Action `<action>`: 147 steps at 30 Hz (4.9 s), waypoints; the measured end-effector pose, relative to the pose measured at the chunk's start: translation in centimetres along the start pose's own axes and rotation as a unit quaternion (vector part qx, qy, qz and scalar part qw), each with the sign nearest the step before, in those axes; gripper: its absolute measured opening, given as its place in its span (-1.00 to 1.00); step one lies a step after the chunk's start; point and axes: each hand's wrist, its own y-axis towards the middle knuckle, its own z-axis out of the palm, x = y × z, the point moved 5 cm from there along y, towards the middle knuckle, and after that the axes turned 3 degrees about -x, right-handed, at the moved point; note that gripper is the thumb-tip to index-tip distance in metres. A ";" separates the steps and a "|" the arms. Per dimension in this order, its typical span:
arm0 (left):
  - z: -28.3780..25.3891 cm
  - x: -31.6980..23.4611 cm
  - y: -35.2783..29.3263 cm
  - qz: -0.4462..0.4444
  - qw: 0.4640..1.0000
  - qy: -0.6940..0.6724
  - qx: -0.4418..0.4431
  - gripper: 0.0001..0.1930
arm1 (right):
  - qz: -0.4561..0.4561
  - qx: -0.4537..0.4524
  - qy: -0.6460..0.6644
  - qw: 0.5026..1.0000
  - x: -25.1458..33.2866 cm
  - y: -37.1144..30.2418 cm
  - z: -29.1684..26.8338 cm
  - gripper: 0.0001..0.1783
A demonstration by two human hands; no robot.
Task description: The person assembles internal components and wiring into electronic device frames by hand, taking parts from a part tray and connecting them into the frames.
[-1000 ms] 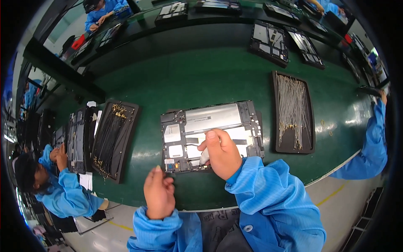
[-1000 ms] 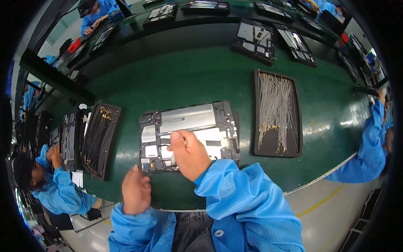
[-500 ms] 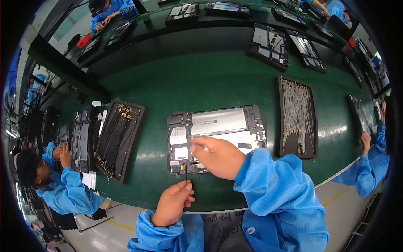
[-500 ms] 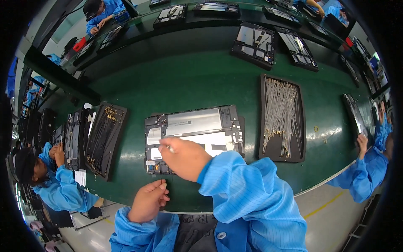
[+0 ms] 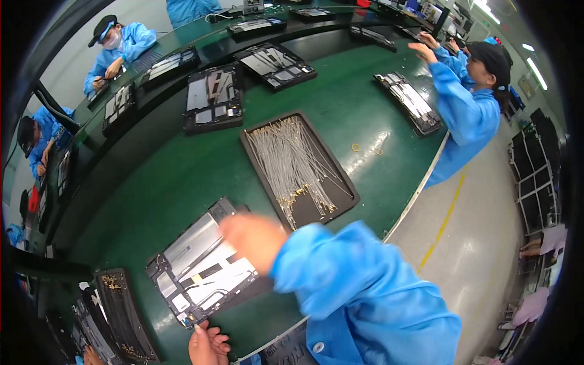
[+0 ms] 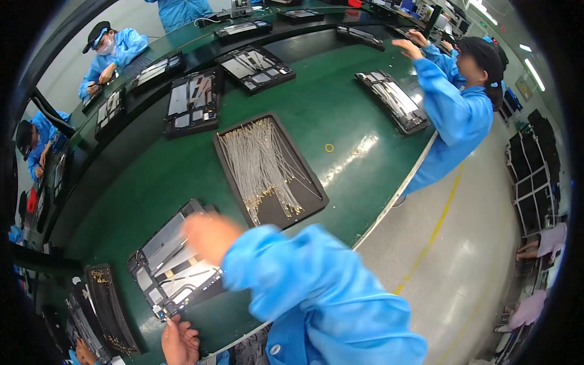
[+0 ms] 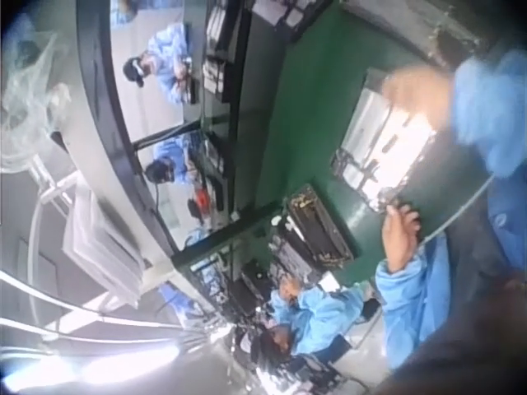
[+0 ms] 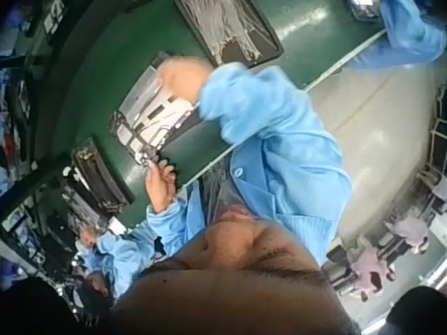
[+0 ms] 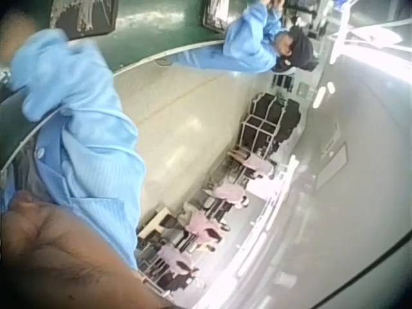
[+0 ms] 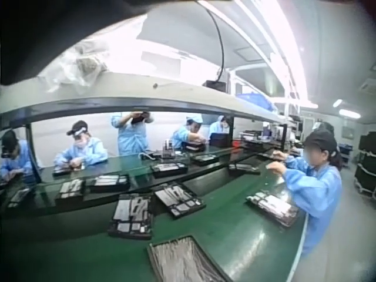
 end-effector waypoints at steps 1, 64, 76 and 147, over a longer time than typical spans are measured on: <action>-0.1 -0.1 -0.1 0.008 1.000 -0.020 -0.010 -0.68 | -0.025 -0.087 -0.087 0.992 -2.3 -0.3 -3.0 -0.76; 12.2 -4.1 -2.7 0.606 0.592 0.530 -0.036 -0.86 | 0.362 -0.022 0.456 0.813 -0.7 -6.8 0.0 -0.54; 13.5 -4.4 -1.3 0.583 0.601 0.547 0.008 -0.86 | 0.004 -0.223 0.294 0.930 -0.8 -6.1 -0.1 -0.74; 2.2 -7.8 2.7 0.132 0.935 -0.303 0.126 -0.71 | 0.344 0.144 0.512 0.774 4.6 -3.3 3.0 -0.68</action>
